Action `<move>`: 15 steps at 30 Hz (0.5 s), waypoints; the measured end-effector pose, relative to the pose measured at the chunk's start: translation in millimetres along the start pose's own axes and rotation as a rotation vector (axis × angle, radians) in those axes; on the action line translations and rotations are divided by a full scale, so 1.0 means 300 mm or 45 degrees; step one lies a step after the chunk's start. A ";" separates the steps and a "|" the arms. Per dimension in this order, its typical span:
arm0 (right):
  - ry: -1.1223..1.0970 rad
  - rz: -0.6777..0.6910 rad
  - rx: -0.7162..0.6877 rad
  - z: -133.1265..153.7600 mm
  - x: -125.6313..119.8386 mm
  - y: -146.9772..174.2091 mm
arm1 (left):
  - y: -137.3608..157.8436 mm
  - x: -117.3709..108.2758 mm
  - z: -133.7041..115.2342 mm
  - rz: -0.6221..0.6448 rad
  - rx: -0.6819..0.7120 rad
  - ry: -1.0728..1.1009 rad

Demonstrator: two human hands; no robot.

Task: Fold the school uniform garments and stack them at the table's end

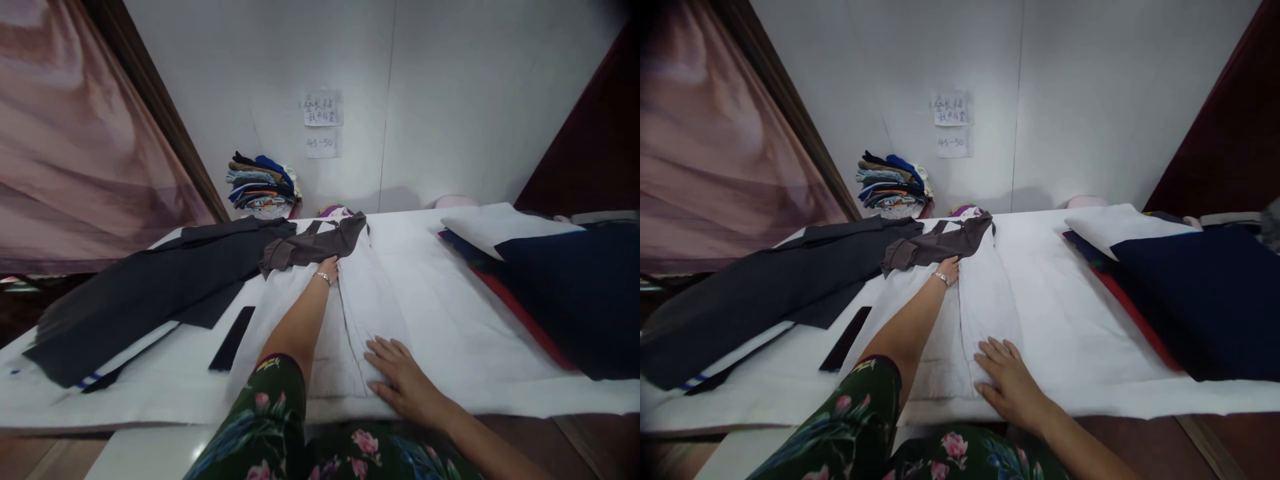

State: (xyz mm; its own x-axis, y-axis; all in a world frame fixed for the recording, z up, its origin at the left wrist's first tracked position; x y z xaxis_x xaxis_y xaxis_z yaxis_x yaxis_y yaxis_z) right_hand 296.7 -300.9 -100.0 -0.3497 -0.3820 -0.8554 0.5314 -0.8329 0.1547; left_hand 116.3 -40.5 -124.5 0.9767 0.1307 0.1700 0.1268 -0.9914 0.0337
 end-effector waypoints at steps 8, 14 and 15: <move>-0.174 0.134 0.019 -0.004 -0.023 0.015 | -0.085 0.229 0.075 0.180 -0.222 0.320; -0.485 -0.160 0.142 -0.167 -0.202 -0.179 | -0.111 0.188 0.120 0.093 -0.226 0.706; -0.531 -0.248 0.200 -0.223 -0.252 -0.248 | -0.110 0.183 0.123 0.103 -0.210 0.713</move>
State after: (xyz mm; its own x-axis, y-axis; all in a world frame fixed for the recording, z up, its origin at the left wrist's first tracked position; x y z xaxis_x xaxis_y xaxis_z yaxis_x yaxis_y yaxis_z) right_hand 335.2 -183.2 -80.0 -0.7277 -0.3138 -0.6099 0.3133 -0.9431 0.1114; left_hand 172.2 -0.9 -152.5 0.7362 0.0851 0.6715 -0.0172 -0.9894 0.1441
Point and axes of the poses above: each hand's wrist, its own y-axis away from the middle knuckle, its own x-axis out of the palm, z = x × y, the point moved 9 cm from there along -y, towards the middle knuckle, and after that the axes turned 14 degrees about x, right-handed, at the moved point
